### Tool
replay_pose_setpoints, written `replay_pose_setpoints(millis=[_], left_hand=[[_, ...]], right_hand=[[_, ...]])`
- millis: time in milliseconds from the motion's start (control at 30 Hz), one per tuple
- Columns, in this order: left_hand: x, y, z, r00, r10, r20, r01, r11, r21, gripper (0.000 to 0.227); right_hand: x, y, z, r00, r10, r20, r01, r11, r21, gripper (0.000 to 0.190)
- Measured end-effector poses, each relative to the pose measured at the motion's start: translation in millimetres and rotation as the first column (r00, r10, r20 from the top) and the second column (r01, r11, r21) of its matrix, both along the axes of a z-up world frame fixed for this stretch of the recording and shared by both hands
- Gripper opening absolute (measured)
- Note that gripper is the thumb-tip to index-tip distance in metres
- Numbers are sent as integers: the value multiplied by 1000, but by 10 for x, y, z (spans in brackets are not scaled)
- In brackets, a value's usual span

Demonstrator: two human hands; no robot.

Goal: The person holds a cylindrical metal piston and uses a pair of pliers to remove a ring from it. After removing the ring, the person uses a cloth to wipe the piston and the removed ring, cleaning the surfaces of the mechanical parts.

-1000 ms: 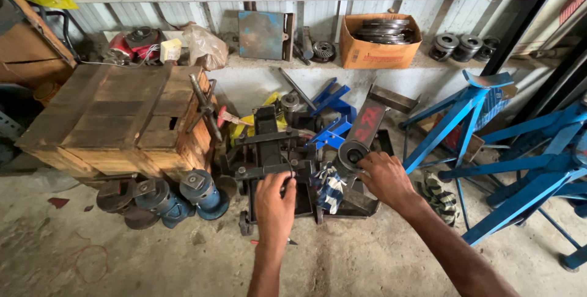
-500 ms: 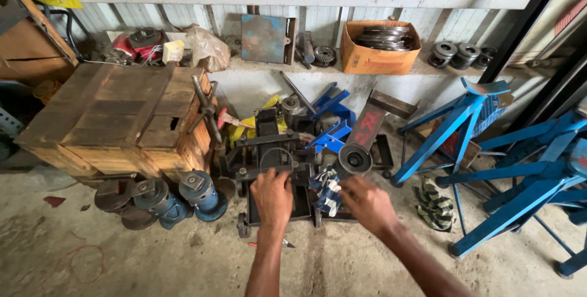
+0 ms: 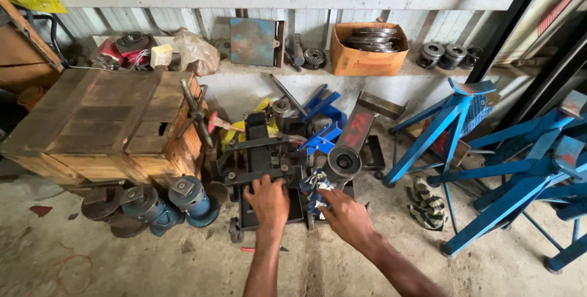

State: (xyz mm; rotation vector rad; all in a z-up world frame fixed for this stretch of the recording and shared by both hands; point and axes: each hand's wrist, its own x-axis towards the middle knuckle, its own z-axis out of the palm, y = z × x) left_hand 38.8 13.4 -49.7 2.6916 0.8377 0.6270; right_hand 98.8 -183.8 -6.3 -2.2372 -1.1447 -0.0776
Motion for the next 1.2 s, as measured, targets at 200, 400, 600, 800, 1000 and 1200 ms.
replay_pose_setpoints(millis=[200, 400, 600, 800, 1000, 1200], left_hand=[[23, 27, -74, 997, 59, -40, -57, 998, 36, 25], [11, -3, -36, 996, 38, 85, -40, 999, 17, 27], [-20, -17, 72, 987, 30, 161, -31, 1000, 1, 28], [53, -345, 181, 865, -415, 283, 444, 895, -42, 41], [153, -596, 18, 901, -357, 245, 358, 933, 43, 37], [169, -594, -20, 897, -338, 286, 365, 930, -48, 36]], right_hand=[[77, 119, -94, 991, -134, -15, 129, 974, -186, 49], [228, 152, -360, 987, -148, 60, 154, 980, -127, 21], [206, 48, -284, 984, -180, 11, 176, 971, 161, 13], [251, 55, -288, 989, -145, -15, 145, 960, 240, 17], [303, -40, -101, 997, -36, 63, 24, 984, 177, 25], [600, -155, 194, 917, -73, 392, 131, 984, -123, 56]])
